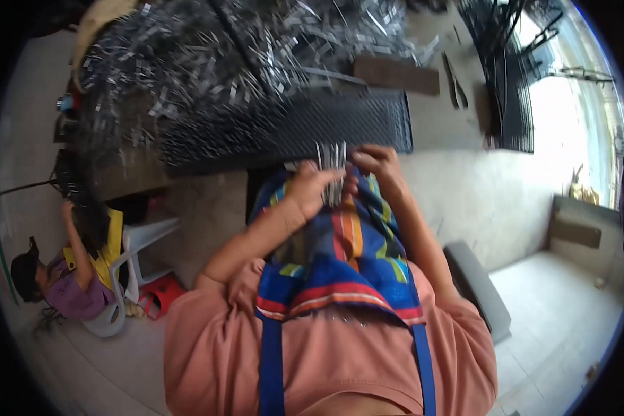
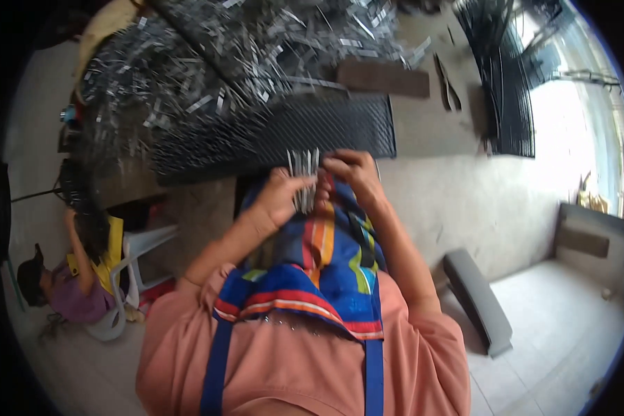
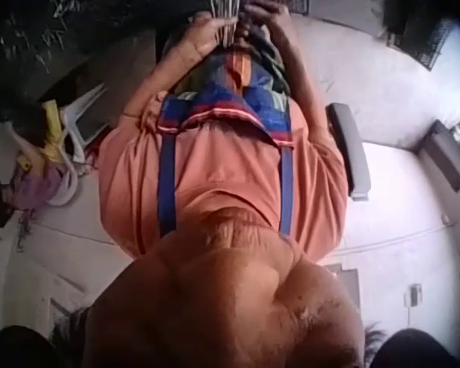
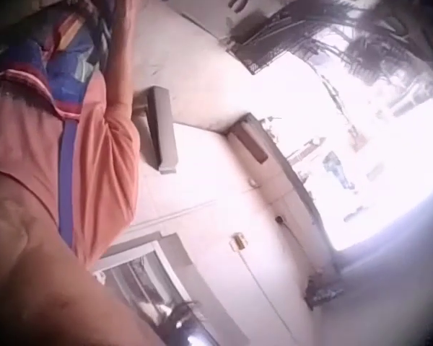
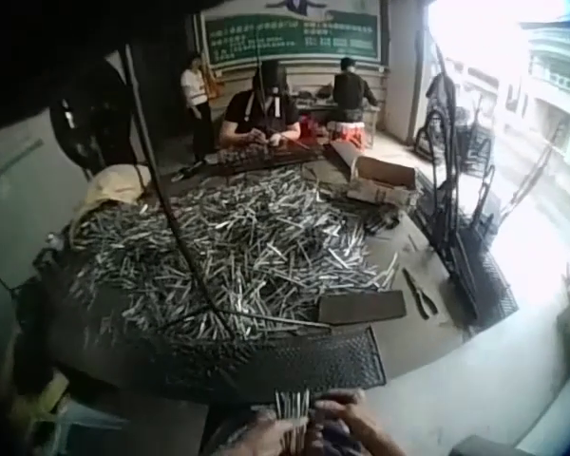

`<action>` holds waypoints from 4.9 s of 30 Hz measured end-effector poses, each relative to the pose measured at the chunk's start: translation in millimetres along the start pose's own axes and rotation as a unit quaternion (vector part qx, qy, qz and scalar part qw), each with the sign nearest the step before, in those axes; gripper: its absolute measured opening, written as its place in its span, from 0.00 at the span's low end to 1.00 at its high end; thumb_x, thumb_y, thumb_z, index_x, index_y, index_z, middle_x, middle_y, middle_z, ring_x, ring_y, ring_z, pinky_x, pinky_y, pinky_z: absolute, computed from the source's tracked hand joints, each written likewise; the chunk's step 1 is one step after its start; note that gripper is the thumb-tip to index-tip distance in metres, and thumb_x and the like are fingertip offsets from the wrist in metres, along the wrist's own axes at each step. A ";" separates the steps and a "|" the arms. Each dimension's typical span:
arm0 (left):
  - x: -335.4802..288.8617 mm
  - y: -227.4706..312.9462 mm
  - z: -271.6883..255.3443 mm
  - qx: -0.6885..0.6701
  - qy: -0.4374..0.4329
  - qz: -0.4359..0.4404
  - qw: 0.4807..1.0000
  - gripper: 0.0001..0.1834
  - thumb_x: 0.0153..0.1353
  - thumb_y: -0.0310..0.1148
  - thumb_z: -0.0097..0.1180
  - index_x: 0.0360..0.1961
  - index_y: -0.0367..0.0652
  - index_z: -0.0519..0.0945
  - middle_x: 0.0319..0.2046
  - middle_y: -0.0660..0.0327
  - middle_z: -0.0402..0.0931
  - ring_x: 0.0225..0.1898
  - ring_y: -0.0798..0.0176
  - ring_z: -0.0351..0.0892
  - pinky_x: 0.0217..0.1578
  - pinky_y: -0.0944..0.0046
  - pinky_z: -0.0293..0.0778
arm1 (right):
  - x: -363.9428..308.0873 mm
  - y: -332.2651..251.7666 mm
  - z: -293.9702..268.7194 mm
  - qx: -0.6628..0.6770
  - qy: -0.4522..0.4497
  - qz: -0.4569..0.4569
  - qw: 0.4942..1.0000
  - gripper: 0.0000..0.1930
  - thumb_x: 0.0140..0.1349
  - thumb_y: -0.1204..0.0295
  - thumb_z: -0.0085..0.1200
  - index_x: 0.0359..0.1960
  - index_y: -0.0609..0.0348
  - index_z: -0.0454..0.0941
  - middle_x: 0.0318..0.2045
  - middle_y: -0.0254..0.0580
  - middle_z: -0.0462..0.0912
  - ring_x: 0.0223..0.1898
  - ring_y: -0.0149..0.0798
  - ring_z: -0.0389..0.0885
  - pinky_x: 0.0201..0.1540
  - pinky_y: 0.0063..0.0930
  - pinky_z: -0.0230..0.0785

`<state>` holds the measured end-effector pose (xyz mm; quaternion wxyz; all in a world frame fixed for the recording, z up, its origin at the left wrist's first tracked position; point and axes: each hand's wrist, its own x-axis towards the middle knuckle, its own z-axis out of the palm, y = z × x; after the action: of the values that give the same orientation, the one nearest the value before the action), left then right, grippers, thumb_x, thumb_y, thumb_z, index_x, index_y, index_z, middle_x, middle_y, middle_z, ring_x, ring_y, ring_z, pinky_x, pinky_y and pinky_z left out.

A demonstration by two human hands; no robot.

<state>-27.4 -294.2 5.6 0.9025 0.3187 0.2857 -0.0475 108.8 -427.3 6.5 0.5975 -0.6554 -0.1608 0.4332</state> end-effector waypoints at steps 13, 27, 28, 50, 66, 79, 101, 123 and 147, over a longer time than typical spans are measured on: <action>10.0 -28.3 2.2 0.013 0.031 -0.016 0.999 0.07 0.63 0.23 0.53 0.41 0.36 0.79 0.33 0.52 0.83 0.29 0.57 0.86 0.30 0.60 0.85 | 11.7 23.1 -7.1 0.105 -0.064 0.123 0.985 0.04 0.58 0.75 0.59 0.27 0.58 0.79 0.19 0.30 0.77 0.19 0.22 0.68 0.22 0.17 0.58; 4.6 -39.1 -49.9 0.017 0.104 0.034 0.994 0.10 0.65 0.25 0.48 0.45 0.37 0.79 0.32 0.55 0.83 0.28 0.66 0.83 0.29 0.68 0.81 | 44.4 -4.5 14.2 0.036 0.105 -0.043 0.993 0.02 0.61 0.78 0.56 0.31 0.62 0.80 0.25 0.33 0.80 0.23 0.23 0.73 0.27 0.17 0.65; 2.7 -43.1 -54.7 0.043 0.087 0.014 0.995 0.11 0.65 0.25 0.48 0.46 0.36 0.79 0.34 0.55 0.83 0.29 0.66 0.82 0.31 0.68 0.80 | 52.5 -8.0 16.6 0.013 0.145 -0.104 0.984 0.02 0.60 0.79 0.57 0.32 0.63 0.80 0.25 0.33 0.80 0.23 0.23 0.73 0.26 0.17 0.65; 19.8 -7.9 -35.9 -0.050 0.131 0.067 0.988 0.07 0.61 0.22 0.51 0.40 0.38 0.79 0.35 0.54 0.83 0.33 0.63 0.84 0.32 0.66 0.77 | 97.9 24.9 31.7 -0.167 0.200 -0.377 0.889 0.08 0.51 0.87 0.59 0.33 0.64 0.81 0.33 0.40 0.84 0.33 0.31 0.82 0.38 0.21 0.74; 28.8 0.1 -28.1 -0.100 0.148 0.041 0.983 0.08 0.59 0.18 0.52 0.39 0.34 0.80 0.34 0.52 0.83 0.33 0.59 0.84 0.34 0.60 0.83 | 136.1 -10.5 45.0 -0.395 0.111 -0.326 0.852 0.05 0.55 0.73 0.59 0.31 0.60 0.82 0.27 0.50 0.82 0.29 0.53 0.81 0.31 0.38 0.72; 35.9 4.2 -27.5 -0.140 0.143 0.048 0.979 0.06 0.60 0.20 0.54 0.38 0.35 0.81 0.32 0.55 0.83 0.30 0.60 0.84 0.30 0.60 0.82 | 107.7 -15.2 31.8 -0.498 0.177 -0.286 0.799 0.07 0.56 0.68 0.59 0.32 0.59 0.83 0.24 0.44 0.82 0.25 0.45 0.81 0.28 0.32 0.68; 47.1 9.7 -24.4 -0.090 0.149 0.046 0.984 0.12 0.60 0.19 0.46 0.45 0.36 0.76 0.36 0.50 0.81 0.32 0.57 0.83 0.30 0.62 0.80 | 120.9 8.5 21.0 -0.115 0.215 -0.312 0.918 0.05 0.54 0.84 0.61 0.33 0.65 0.82 0.25 0.32 0.81 0.23 0.22 0.75 0.25 0.16 0.67; 57.2 5.6 -24.3 -0.120 0.135 0.054 0.982 0.09 0.61 0.20 0.50 0.41 0.37 0.79 0.33 0.54 0.82 0.31 0.60 0.84 0.30 0.64 0.80 | 125.0 -0.9 32.1 -0.364 0.227 -0.354 0.831 0.08 0.49 0.78 0.65 0.32 0.60 0.83 0.24 0.41 0.80 0.23 0.35 0.79 0.27 0.24 0.68; 62.6 12.1 -17.1 -0.113 0.081 0.032 0.990 0.08 0.63 0.24 0.52 0.42 0.39 0.80 0.34 0.56 0.83 0.32 0.60 0.85 0.32 0.62 0.83 | 92.1 -9.2 5.7 0.022 0.005 0.030 0.999 0.02 0.54 0.77 0.62 0.25 0.61 0.82 0.19 0.28 0.77 0.20 0.20 0.68 0.23 0.17 0.57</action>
<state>19.7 -268.3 -32.8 0.9077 0.2265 0.3510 0.0396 160.1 -354.4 -19.1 0.5994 -0.6487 -0.1288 0.4508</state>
